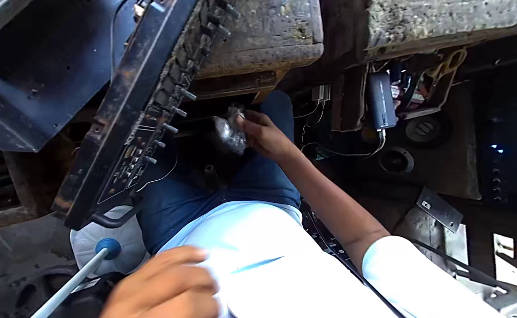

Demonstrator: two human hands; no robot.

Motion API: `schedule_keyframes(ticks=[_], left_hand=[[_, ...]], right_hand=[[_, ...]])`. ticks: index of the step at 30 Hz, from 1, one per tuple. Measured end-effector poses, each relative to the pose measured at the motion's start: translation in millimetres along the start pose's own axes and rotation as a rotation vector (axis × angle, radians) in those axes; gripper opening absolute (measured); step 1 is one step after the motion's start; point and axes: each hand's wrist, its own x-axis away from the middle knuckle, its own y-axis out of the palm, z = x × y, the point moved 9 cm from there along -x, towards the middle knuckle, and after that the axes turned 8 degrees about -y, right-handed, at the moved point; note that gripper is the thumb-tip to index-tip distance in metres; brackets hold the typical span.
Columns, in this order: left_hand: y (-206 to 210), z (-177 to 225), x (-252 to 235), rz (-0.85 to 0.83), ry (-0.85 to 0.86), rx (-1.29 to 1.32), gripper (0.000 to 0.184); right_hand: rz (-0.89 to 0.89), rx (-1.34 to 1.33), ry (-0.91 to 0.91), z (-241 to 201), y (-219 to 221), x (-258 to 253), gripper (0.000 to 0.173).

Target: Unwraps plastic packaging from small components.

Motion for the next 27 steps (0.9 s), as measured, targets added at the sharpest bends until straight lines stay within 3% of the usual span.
schedule_keyframes(ticks=[2, 5, 9, 12, 16, 20, 24, 27], left_hand=[[45.9, -17.3, -49.4, -0.045, 0.008, -0.004, 0.023], [61.3, -78.0, -107.1, 0.113, -0.168, -0.182, 0.02], [93.7, -125.1, -158.1, 0.003, -0.193, -0.217, 0.025], [126.0, -126.6, -170.8, -0.074, -0.145, -0.183, 0.023], [147.2, -131.5, -174.9, -0.111, -0.172, -0.239, 0.027], [146.4, -140.6, -175.0, -0.077, -0.208, -0.267, 0.017], [136.0, -156.6, -168.9, -0.067, -0.34, 0.009, 0.012], [139.1, -170.5, -161.8, -0.066, -0.489, 0.298, 0.011]], right_hand=[[0.043, 0.011, -0.081, -13.5, -19.4, 32.8, 0.028], [0.128, 0.017, -0.195, -30.6, -42.3, 72.1, 0.024], [0.178, 0.037, -0.291, -48.1, -56.9, 113.9, 0.024], [0.229, 0.125, -0.326, -57.5, -64.2, 137.1, 0.027], [0.338, 0.47, -0.354, -66.2, -74.9, 150.4, 0.022], [0.268, 0.74, -0.361, -76.7, -66.5, 144.2, 0.02], [0.152, 0.703, -0.411, -73.9, -66.9, 133.7, 0.021], [0.222, 0.698, -0.444, -69.1, -68.4, 131.7, 0.019]])
